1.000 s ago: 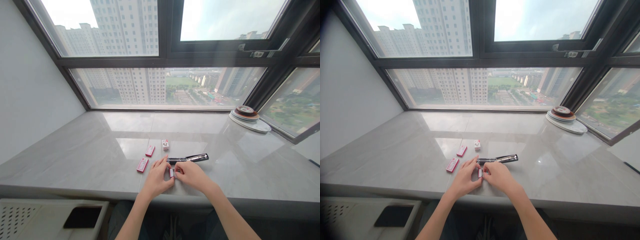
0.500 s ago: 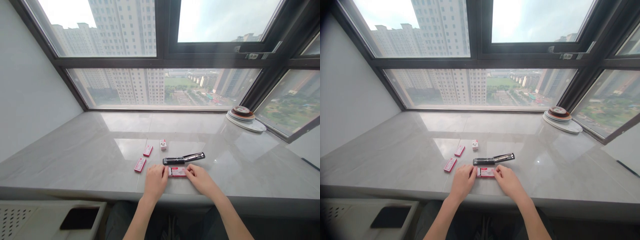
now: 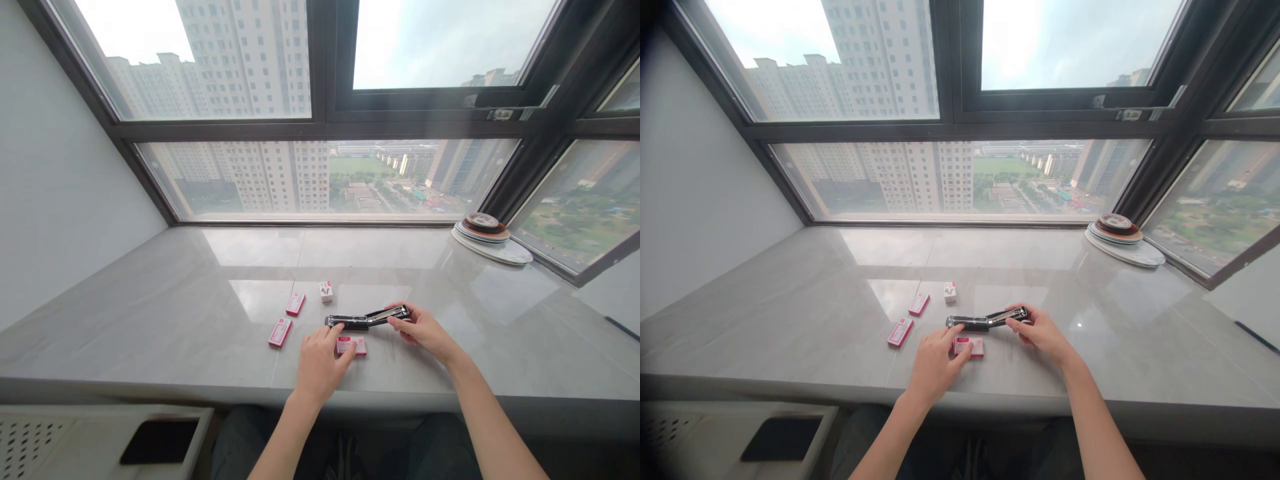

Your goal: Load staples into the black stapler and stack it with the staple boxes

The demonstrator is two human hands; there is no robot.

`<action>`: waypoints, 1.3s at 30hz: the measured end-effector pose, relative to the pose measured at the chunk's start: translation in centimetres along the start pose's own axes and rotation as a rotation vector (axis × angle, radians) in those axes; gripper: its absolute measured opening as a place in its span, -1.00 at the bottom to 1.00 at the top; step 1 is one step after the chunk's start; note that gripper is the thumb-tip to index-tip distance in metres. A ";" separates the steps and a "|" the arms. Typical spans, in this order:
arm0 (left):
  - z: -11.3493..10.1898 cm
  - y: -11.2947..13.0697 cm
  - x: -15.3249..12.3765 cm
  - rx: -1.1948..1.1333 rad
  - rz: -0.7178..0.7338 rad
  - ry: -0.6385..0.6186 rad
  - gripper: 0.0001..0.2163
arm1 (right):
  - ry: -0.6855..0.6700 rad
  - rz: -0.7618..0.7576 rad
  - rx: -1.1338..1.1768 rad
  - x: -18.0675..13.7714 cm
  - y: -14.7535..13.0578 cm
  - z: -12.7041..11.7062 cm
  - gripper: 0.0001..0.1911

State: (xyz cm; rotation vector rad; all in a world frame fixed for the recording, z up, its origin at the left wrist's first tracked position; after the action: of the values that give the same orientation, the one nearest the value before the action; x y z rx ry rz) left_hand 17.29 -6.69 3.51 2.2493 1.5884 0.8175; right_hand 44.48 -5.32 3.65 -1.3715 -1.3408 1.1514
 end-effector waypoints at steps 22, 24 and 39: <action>-2.2 -2.0 -0.4 0.154 -0.012 0.047 -0.87 | -0.095 -0.281 -0.729 5.0 -4.1 8.6 -0.64; -4.2 -3.9 0.1 0.209 -0.086 0.136 -0.86 | -0.079 -0.269 -0.727 5.0 -3.8 8.5 -0.63; -4.0 -10.0 2.7 -0.056 -0.027 0.077 -0.34 | -0.004 -0.224 -0.698 4.2 -3.8 8.4 -0.69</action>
State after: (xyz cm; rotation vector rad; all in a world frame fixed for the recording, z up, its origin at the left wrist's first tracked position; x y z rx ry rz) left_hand 7.88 -1.00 2.34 2.1772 1.6053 0.9395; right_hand 35.45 -1.12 5.64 -1.6277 -1.9480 0.5430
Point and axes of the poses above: each hand's wrist, its own x-axis towards the middle knuckle, its own z-axis out of the palm, y = z × x, the point moved 3 cm from there along x, towards the middle knuckle, and after that the axes turned 4 degrees about -z, right-handed, at the moved point
